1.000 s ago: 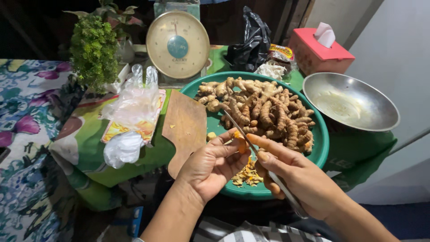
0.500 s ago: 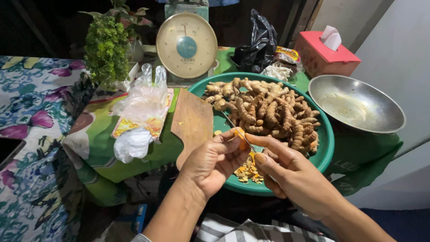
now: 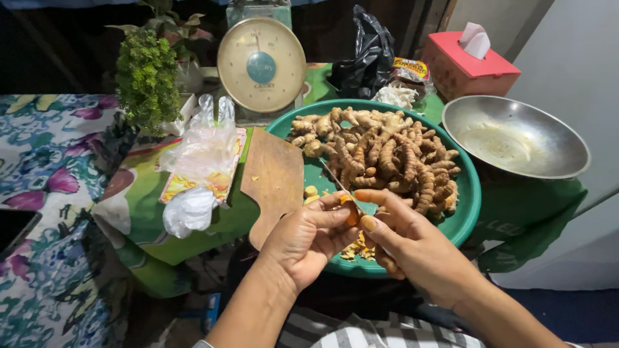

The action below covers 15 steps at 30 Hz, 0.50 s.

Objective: The person peels turmeric roots one by one using a small knife. They hold each root in the left hand and scrape off the skin with the knife, placing the peeled pieces into a green basin. The process is repeated continuously throughout the clip.

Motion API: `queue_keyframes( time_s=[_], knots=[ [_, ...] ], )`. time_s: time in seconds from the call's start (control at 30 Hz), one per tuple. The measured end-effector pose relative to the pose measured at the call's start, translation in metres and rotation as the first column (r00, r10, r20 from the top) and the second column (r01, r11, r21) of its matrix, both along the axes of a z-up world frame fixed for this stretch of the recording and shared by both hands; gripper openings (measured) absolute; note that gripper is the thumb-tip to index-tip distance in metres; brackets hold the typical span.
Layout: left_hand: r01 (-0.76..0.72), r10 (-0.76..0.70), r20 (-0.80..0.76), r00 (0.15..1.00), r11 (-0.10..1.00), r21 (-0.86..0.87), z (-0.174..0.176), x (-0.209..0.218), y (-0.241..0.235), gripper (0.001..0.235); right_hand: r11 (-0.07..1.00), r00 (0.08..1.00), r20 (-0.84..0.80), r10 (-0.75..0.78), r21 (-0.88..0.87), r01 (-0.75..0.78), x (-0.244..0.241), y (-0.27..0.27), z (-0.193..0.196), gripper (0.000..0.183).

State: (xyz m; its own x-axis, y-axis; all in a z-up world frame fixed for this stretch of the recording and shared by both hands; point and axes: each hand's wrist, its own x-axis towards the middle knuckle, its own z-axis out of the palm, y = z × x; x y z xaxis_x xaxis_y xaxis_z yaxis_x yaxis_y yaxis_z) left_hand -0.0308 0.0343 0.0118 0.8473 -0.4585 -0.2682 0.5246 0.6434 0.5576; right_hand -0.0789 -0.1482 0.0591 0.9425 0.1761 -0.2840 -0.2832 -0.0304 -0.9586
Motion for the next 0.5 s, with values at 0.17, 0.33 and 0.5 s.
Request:
queue_keyframes(
  time_s=[0.17,0.33,0.5],
  knots=[
    [0.005,-0.005,0.003,1.0,0.998,0.057,0.005,-0.002,-0.008,0.03,0.999,0.999,0.033,0.024,-0.028,-0.023,0.005,-0.005,0.007,0.031],
    [0.033,-0.033,0.002,0.999,0.997,0.071,0.007,-0.001,-0.019,0.03,0.997,0.993,-0.093,-0.074,0.015,0.076,0.007,-0.017,0.006,0.023],
    [0.132,-0.132,-0.014,0.991,0.984,0.118,0.005,-0.001,-0.035,0.032,0.957,0.971,-0.231,-0.067,0.261,0.129,0.01,-0.043,-0.005,0.021]
  ],
)
